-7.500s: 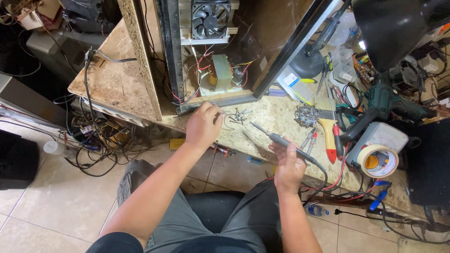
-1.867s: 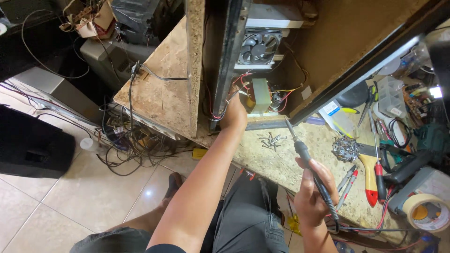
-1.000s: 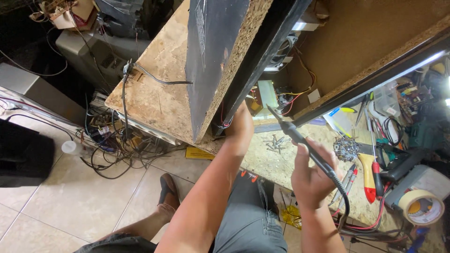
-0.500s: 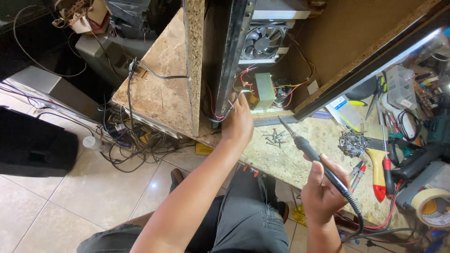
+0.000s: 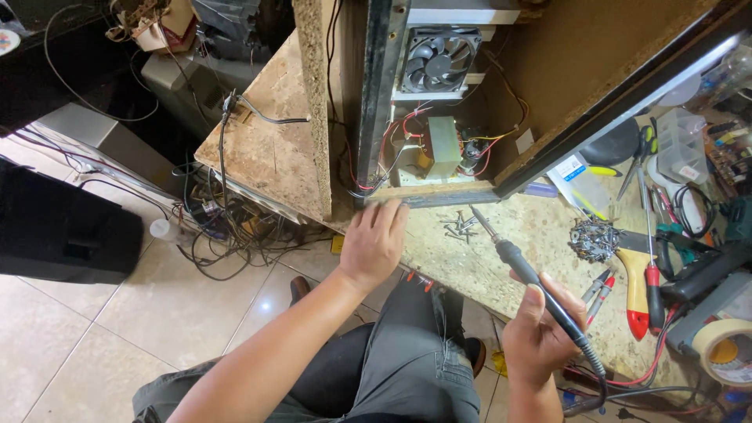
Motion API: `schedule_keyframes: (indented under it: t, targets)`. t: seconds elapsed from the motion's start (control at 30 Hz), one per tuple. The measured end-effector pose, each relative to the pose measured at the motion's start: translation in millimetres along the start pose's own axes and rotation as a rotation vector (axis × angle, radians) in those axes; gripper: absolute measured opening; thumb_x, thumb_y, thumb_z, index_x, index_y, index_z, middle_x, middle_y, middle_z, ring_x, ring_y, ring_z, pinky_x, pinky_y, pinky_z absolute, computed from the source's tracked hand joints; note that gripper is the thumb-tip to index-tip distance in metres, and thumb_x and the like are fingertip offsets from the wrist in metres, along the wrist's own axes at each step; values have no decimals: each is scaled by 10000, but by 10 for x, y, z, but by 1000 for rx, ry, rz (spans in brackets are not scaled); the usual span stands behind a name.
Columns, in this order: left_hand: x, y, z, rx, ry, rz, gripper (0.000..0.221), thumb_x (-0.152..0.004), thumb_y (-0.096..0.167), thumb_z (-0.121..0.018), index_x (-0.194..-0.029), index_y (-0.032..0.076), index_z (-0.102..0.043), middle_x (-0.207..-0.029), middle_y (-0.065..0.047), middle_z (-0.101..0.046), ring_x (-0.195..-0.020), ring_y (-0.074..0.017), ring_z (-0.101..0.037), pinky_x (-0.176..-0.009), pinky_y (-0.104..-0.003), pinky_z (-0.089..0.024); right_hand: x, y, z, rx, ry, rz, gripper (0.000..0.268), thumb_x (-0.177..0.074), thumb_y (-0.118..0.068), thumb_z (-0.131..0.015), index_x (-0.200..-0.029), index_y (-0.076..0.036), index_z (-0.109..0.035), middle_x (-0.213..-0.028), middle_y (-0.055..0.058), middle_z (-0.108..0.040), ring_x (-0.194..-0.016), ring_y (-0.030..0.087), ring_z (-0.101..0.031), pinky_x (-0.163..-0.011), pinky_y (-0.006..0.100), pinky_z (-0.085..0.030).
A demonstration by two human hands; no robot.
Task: Solder wires inside an electronic device on a workbench.
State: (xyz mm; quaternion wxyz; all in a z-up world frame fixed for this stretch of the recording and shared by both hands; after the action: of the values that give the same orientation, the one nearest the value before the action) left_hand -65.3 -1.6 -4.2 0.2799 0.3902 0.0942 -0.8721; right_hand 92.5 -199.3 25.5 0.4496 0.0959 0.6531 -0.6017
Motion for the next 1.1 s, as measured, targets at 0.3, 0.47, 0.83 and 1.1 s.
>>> schedule_keyframes:
  t: [0.3, 0.47, 0.83, 1.1]
  targets:
    - [-94, 29, -24, -105, -259, 267, 359, -1018, 317, -528, -1320, 138, -604, -1419, -70, -605, -405, -193, -593, -342, -334, -459, -62, -35, 34, -12, -44, 26, 250, -1070, -135, -596, -1243, -7, -470, -1167, 226, -614, -900, 461, -755, -844, 512, -658]
    - [-56, 15, -274, -212, -297, 256, 560, -1044, 455, -482, -1411, 42, -571, -1368, -71, -654, -377, -127, -564, -308, -306, -402, -79, -84, 44, 34, -44, 34, 234, -1083, -139, -581, -1225, 28, -499, -1140, 228, -606, -901, 439, -762, -820, 477, -646]
    - [-233, 75, -497, -211, -153, 404, 339, -1016, 347, -611, -1199, 72, -688, -1118, -18, -685, -791, -187, -707, -423, -323, -517, 14, -190, -29, 227, -68, 106, 289, -1122, -198, -559, -1234, 60, -494, -1082, 247, -578, -830, 453, -748, -866, 454, -558]
    - [-145, 134, -766, -92, -129, 500, 133, -969, 151, -611, -1025, 97, -719, -685, 35, -652, -477, -179, -639, -319, -361, -426, -20, -253, -127, 188, -60, 50, 331, -1131, -237, -555, -1240, 67, -481, -1174, 253, -509, -840, 501, -719, -782, 541, -642]
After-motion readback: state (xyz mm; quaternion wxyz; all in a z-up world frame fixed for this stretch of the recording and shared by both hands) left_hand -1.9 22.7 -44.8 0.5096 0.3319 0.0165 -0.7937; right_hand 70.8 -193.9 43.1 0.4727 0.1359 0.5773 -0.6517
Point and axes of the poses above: each hand's wrist, its own x-axis away from the middle knuckle, its own z-axis out of the back of the hand, y = z × x, the point moved 1 cm from there along -x, towards the middle knuckle
